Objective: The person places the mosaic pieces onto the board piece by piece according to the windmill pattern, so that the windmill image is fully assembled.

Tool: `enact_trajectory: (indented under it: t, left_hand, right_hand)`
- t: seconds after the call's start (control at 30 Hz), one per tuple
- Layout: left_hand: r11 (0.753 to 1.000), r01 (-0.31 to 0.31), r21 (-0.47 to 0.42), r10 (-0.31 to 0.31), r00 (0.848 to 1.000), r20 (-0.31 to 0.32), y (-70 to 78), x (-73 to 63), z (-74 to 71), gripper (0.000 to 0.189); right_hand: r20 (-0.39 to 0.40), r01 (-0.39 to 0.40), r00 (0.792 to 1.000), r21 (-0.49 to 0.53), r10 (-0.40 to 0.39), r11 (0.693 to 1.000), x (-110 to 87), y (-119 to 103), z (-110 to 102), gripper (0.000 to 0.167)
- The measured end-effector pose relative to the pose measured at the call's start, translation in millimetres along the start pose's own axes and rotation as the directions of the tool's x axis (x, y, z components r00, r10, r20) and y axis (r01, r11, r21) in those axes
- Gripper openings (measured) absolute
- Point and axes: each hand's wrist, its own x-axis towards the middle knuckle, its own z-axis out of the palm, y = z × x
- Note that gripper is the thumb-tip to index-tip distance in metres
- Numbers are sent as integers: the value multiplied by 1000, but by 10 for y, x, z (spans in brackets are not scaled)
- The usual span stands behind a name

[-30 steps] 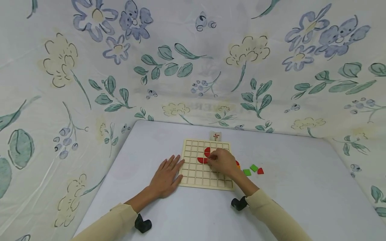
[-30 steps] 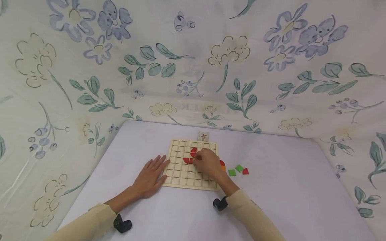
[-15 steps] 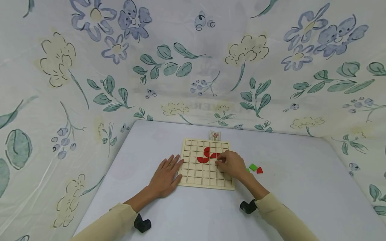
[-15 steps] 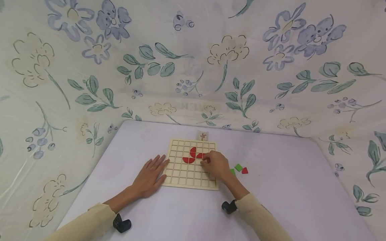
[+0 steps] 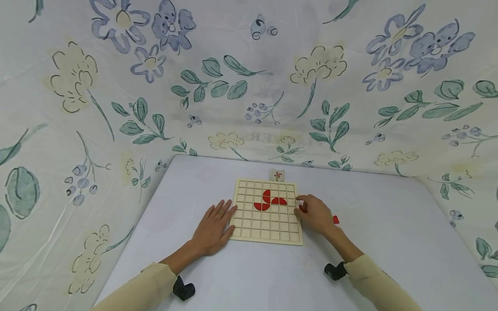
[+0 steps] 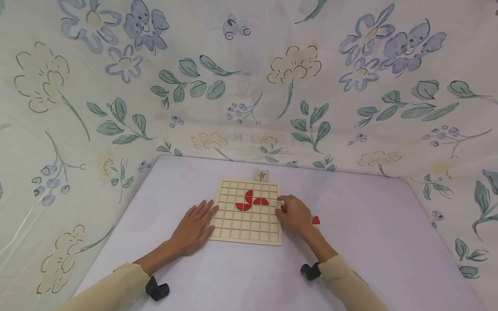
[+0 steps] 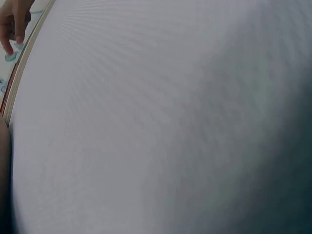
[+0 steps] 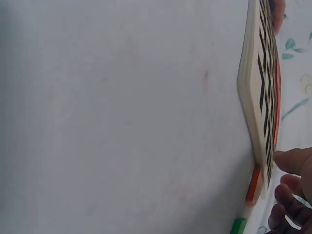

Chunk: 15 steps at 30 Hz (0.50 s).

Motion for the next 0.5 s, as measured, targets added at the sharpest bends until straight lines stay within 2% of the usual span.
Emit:
enact_trajectory:
  t: [0.3, 0.5]
  left_hand:
    - [999, -15, -29, 14, 999, -31, 14, -9, -1, 59]
    - [1000, -10, -18, 9, 1000, -26, 11, -1, 8, 59]
  right_hand:
    - [-29, -101, 995, -83, 99, 991, -68, 170, -34, 30]
    - [-40, -78, 996, -79, 75, 994, -86, 225, -15, 26]
